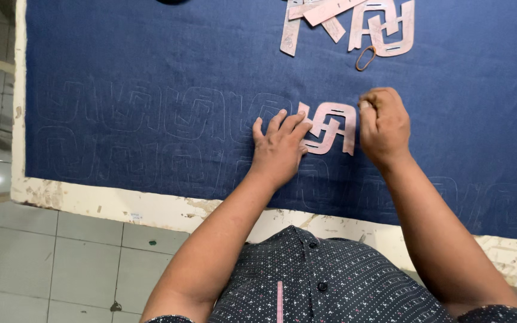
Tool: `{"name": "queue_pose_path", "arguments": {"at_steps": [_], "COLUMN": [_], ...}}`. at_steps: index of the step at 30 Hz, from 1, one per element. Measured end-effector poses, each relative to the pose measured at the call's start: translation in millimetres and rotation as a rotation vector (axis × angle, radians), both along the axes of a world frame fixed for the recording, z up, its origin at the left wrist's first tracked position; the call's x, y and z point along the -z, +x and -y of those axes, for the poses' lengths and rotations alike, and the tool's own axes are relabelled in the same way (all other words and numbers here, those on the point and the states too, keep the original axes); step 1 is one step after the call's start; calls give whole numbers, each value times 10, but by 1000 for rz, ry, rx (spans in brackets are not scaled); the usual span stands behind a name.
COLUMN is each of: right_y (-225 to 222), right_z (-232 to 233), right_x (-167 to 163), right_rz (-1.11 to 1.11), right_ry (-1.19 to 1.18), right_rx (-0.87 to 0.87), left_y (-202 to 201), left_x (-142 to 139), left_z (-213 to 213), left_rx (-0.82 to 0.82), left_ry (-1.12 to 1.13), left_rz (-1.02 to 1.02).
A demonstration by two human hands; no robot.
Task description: The person rolls up a section of blue fabric on a work table, then places a pink paper pattern template onto the fabric, aligning it with chalk outlines. They hold the template steady and trace around its edges with a pen to mark the fabric.
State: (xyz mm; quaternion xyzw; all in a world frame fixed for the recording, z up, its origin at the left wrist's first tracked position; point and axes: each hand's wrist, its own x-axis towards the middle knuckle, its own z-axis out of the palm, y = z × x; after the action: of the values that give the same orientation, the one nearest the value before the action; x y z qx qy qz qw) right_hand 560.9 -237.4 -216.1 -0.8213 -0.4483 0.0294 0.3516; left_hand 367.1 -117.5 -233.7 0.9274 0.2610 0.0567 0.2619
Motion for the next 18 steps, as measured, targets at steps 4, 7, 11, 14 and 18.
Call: {"name": "queue_pose_path", "arguments": {"at_steps": [4,7,11,14,18], "right_y": [-99,-204,-353,-473,-519], "right_z": [-60,20,508,985,1617], "right_x": [-36,-110,-121,-85,-67], "right_rz": [-27,0,-244,-428,-835], "right_ry": [-83,-339,-537,-494,-263], "right_rx": [-119,-23,80,256,543], "left_y": [-100,-135,-225,-258,-288], "left_x": [102,187,239,211,118], "left_z": [12,-4,25,42,84], "left_rx": [1,23,58,70,79], "left_ry": [-29,-5,66,130,178], "left_rz": [30,70,108,88,104]}}
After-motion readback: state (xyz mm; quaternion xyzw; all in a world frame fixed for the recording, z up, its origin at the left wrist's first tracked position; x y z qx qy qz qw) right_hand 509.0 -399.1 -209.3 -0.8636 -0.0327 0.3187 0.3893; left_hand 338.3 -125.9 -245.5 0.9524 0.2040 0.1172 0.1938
